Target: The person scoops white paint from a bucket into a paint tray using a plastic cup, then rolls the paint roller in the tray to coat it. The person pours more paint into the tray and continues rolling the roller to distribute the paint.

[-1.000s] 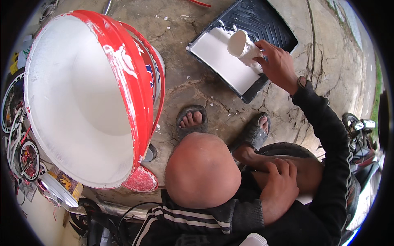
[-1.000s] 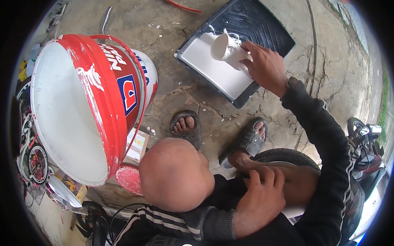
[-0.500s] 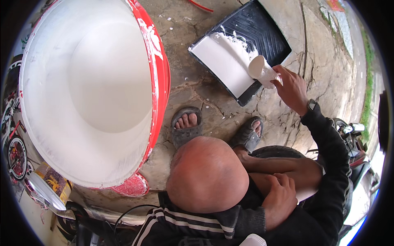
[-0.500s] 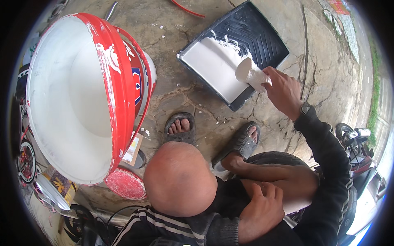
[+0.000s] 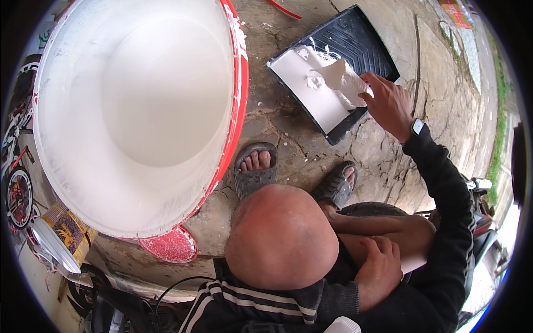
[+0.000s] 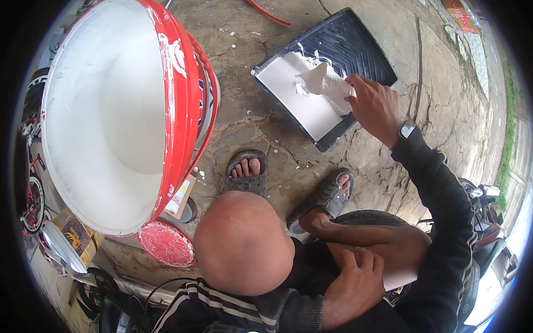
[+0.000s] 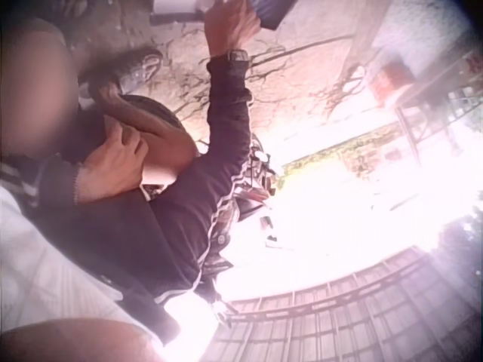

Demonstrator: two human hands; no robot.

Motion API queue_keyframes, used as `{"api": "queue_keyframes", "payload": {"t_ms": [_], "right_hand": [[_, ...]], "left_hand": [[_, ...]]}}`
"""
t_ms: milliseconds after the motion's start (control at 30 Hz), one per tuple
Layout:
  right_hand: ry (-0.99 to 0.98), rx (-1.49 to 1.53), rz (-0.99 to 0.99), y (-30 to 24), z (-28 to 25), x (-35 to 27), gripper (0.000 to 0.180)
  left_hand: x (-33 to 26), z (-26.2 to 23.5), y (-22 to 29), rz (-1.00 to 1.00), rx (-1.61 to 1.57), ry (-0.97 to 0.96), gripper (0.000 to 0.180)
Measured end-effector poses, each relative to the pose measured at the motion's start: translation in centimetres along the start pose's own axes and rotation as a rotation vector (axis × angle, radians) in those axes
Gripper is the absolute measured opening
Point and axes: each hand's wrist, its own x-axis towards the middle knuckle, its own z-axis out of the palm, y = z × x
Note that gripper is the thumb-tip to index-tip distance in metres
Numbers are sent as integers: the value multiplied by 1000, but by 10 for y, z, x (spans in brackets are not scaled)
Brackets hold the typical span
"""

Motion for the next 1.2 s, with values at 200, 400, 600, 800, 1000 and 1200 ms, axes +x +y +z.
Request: {"api": "queue_keyframes", "payload": {"t_ms": [200, 400, 600, 800, 1000, 1200], "right_hand": [[14, -24, -2, -1, -13, -7, 29], [-23, -80, -37, 8, -16, -25, 30], [-3, -174, -150, 11, -10, -15, 25], [48, -256, -173, 7, -2, 16, 27], [79, -263, -193, 4, -6, 23, 29], [4, -222, -186, 12, -14, 0, 30]], "left_hand": [[-2, -2, -1, 25, -16, -5, 33], [-4, -9, -5, 60, -37, -25, 31], [-4, -9, -5, 66, -70, -50, 32], [-4, -8, -5, 45, -88, -22, 32], [-4, -7, -5, 28, -63, -5, 32], [-3, -9, -5, 39, -69, -19, 32]]}}
